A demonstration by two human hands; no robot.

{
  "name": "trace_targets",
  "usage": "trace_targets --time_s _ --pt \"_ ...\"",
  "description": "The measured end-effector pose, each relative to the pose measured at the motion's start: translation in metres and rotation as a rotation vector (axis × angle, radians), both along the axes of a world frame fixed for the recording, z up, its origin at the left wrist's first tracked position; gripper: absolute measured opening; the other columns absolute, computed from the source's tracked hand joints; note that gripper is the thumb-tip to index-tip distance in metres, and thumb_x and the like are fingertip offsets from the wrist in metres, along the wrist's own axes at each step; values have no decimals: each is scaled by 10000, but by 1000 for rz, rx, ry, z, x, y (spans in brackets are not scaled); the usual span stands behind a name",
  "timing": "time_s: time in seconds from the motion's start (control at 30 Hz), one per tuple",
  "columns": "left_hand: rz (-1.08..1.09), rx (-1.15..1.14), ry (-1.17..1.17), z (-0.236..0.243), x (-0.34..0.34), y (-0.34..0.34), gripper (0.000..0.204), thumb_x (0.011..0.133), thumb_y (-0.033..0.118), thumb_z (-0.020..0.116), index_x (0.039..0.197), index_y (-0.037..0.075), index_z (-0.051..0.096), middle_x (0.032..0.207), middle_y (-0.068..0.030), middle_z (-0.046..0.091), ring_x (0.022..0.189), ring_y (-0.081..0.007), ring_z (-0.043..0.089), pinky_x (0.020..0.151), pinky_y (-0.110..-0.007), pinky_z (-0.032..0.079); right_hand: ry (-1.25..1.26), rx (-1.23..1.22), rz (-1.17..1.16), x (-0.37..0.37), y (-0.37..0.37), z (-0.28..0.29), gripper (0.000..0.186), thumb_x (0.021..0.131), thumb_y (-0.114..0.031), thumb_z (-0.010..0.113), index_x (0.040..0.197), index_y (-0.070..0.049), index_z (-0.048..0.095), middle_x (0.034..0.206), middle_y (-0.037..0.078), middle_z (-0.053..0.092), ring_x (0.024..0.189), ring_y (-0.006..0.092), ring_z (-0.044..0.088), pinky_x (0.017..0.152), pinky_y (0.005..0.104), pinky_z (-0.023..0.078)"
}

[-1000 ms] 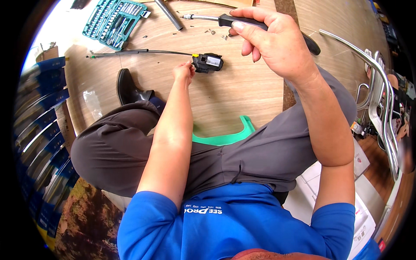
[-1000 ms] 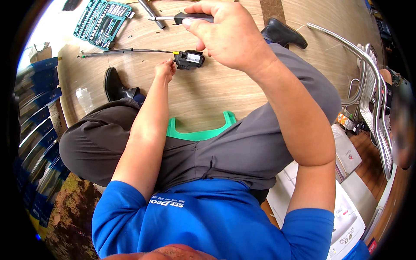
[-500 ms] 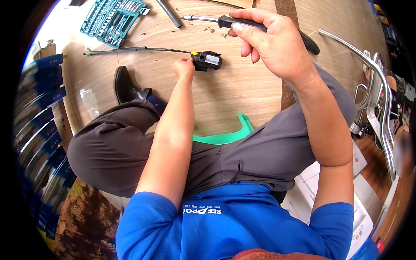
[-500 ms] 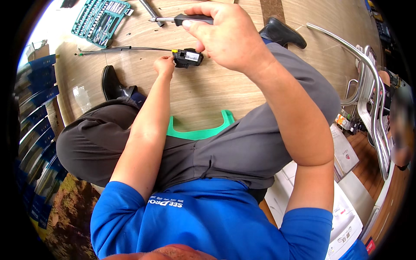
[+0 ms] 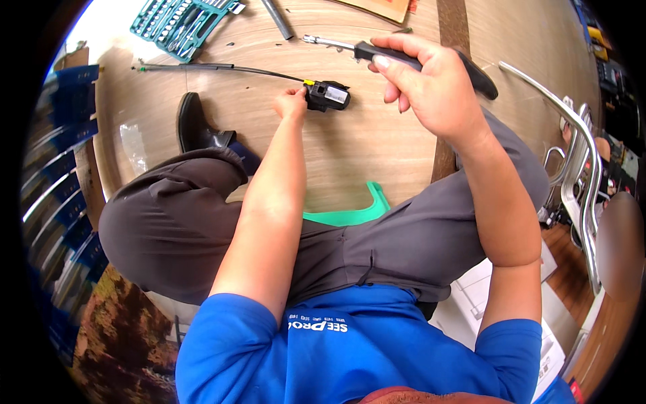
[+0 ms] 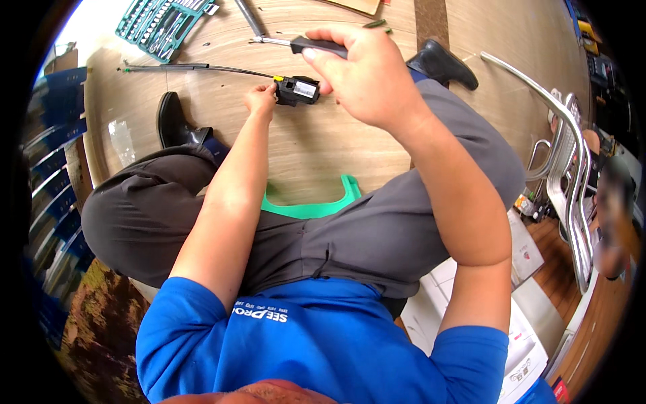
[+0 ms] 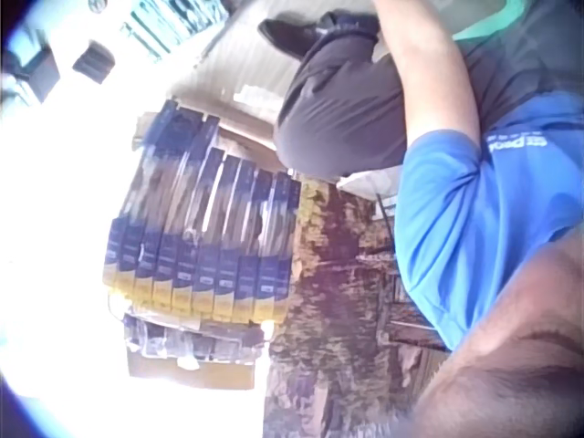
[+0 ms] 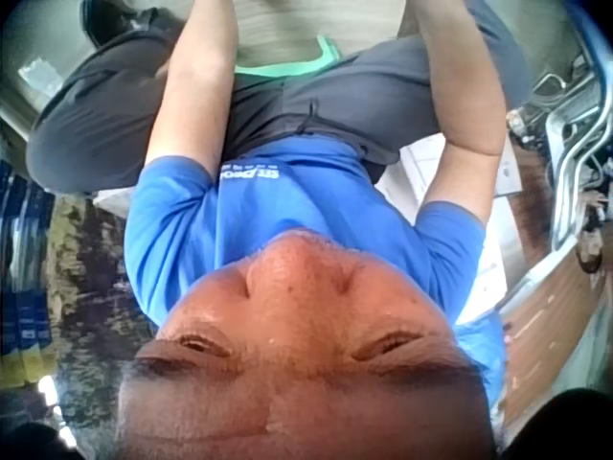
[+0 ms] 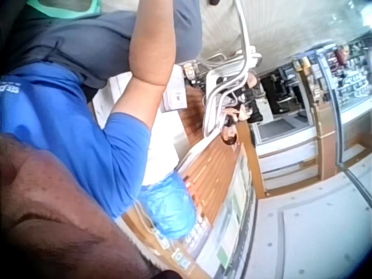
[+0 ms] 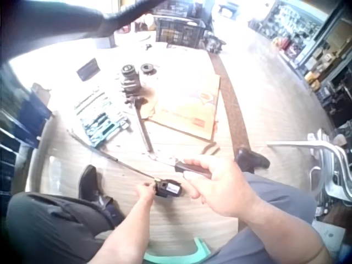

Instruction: The person repairs a car door lock mechanism while sitting on the floor, using a screwdriver to remove and replace screws and small internal components.

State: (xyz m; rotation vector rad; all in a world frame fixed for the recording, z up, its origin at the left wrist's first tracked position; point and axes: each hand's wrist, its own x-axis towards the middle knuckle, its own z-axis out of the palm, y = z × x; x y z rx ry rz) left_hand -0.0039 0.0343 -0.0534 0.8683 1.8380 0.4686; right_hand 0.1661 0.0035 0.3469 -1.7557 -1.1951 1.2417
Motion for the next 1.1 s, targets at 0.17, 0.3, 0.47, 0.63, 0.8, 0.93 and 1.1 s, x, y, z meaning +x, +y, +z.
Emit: trace_targets --time_s 0.17,0.3,0.47,0.63,0.8,0.93,1.1 --pt "456 -150 -489 6 13 -25 259 896 268 699 902 9 714 787 -55 683 619 -143 606 549 -296 493 -189 -31 111 -15 -2 -24 289 890 -117 636 1117 62 630 771 110 679 628 118 626 594 279 502" --pt "594 -127 -375 -3 4 -39 299 973 283 579 968 13 707 828 -57 678 741 -139 610 657 -291 498 -368 60 334 -36 3 -53 266 868 -115 637 1077 50 631 862 234 681 769 340 685 708 383 525" --pt "800 -340 -709 34 42 -44 162 993 306 553 1064 174 616 899 9 650 731 -151 593 564 -379 467 -553 -105 519 -32 2 -102 265 876 -111 646 1112 10 638 863 207 676 784 327 667 724 382 504" --pt "1060 -320 -843 43 38 -35 232 960 199 616 1147 61 620 931 -75 664 782 -183 647 656 -385 564 -621 -85 638 -38 9 -133 264 862 -111 652 1101 -1 627 943 217 670 882 374 646 788 431 500" --pt "1078 -274 -796 9 30 -36 233 934 173 647 1149 86 631 992 -66 671 833 -202 645 706 -382 546 -623 -40 698 -59 22 -148 273 852 -101 649 1104 -6 607 1001 216 660 955 393 626 843 457 493" --pt "1089 -300 -786 19 51 -35 263 920 115 663 1143 -23 644 1026 -109 683 876 -175 646 801 -285 525 -682 -60 716 -45 19 -161 264 853 -97 643 1099 -8 607 1003 209 661 960 390 625 846 456 492" --pt "1085 -291 -814 26 42 -32 260 923 122 661 1142 -18 647 1018 -100 686 871 -169 644 793 -283 524 -653 -32 715 -54 23 -163 266 850 -100 643 1097 -6 606 999 212 660 956 394 624 845 459 491"
